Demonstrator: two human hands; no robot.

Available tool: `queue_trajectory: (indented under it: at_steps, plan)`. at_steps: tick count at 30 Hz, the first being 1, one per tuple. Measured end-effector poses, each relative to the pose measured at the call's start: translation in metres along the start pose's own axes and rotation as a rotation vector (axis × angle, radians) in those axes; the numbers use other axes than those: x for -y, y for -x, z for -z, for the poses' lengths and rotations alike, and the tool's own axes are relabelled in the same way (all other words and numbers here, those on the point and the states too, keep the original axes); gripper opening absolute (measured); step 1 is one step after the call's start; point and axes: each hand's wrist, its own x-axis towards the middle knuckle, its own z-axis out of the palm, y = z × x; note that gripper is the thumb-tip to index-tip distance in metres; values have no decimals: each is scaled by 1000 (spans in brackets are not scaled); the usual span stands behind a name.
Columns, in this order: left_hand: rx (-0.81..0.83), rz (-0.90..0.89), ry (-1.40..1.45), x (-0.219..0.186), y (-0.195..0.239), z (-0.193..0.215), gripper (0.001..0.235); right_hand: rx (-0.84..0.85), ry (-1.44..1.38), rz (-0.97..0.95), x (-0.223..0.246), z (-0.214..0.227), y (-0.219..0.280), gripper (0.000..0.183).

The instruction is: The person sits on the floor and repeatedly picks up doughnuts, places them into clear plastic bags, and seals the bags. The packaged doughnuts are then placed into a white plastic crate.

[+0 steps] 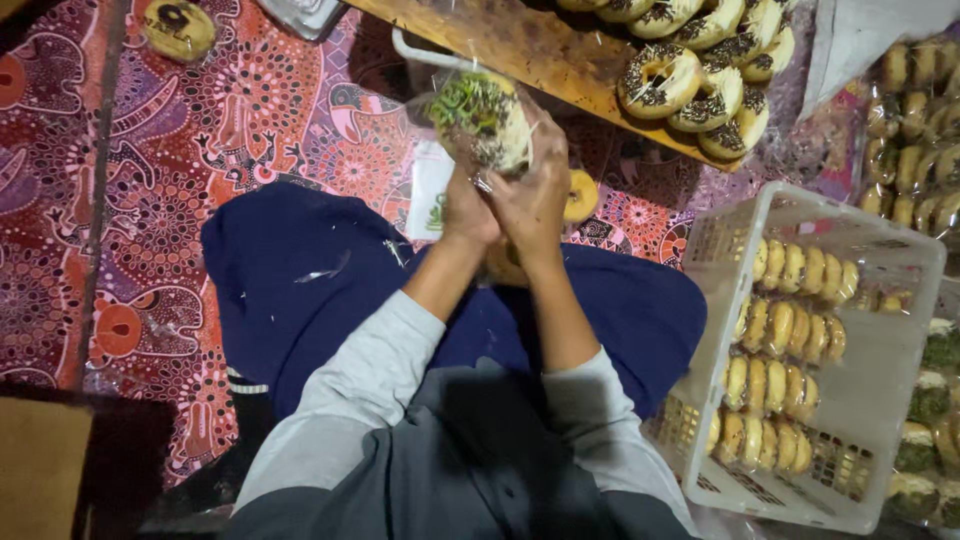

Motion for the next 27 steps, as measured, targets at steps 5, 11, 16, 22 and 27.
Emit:
queue_trajectory:
  at_steps: [5, 11, 16, 22, 27]
  plan:
    - [76, -332, -906, -9, 55, -24, 88, -65, 44, 34, -13, -1, -9, 70]
    - [60, -821, -1940, -50, 81, -53, 56, -120, 100, 275, -15, -6, 12, 63]
    - [360, -680, -1875, -58, 86, -51, 24, -94, 265, 250, -11, -12, 13, 68]
    - [634, -960, -1929, -109, 104, -46, 57, 369, -534, -206, -5, -14, 22, 62]
    - [390, -931, -1811, -151, 132, -15, 21, 701, -323, -90, 29, -21, 34, 52]
